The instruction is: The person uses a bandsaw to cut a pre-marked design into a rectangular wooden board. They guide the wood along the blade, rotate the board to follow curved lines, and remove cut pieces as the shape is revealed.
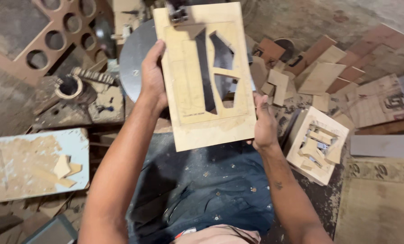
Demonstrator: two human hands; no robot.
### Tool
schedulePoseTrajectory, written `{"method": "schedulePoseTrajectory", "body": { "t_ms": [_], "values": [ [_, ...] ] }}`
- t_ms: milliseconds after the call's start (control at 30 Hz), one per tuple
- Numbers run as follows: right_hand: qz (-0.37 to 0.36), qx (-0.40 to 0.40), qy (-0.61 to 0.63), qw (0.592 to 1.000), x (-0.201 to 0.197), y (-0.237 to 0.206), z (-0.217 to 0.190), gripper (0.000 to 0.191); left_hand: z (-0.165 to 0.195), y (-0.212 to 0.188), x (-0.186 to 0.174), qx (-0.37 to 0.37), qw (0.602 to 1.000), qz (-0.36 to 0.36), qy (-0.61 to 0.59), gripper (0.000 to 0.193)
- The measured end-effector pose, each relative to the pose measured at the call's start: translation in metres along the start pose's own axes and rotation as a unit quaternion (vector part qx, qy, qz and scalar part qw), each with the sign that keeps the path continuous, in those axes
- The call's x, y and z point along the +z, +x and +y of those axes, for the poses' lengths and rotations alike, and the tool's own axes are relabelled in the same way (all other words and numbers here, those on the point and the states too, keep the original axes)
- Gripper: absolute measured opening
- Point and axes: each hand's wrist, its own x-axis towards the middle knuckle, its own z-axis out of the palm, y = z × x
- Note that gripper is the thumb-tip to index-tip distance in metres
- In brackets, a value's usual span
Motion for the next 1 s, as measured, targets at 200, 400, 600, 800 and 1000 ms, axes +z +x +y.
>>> {"method": "schedulePoseTrajectory", "body": {
  "t_ms": [200, 400, 600, 800, 1000],
  "values": [
    [0.05, 0.003, -0.008, 0.999, -0.006, 0.004, -0.01, 0.077, -0.004, 0.002, 0.012, -0.006, 1.0, 0.014, -0.023, 0.049],
    [0.046, -0.015, 0.027, 0.998, -0.013, 0.005, -0.014, 0.053, -0.009, 0.003, 0.014, 0.011, 0.999, 0.017, -0.036, 0.046],
    [-0.017, -0.037, 0.029, 0.999, -0.02, 0.01, -0.007, 0.051, -0.012, 0.005, 0.012, -0.002, 0.999, 0.024, -0.028, 0.05],
    [-0.014, -0.041, 0.034, 0.999, -0.024, 0.006, 0.0, 0.055, -0.013, 0.002, 0.012, 0.002, 0.998, 0.054, 0.023, 0.052],
    [0.009, -0.014, 0.058, 0.998, -0.021, 0.006, -0.006, 0.05, -0.014, -0.001, 0.014, 0.023, 0.999, 0.036, 0.027, 0.051]
  ]
}}
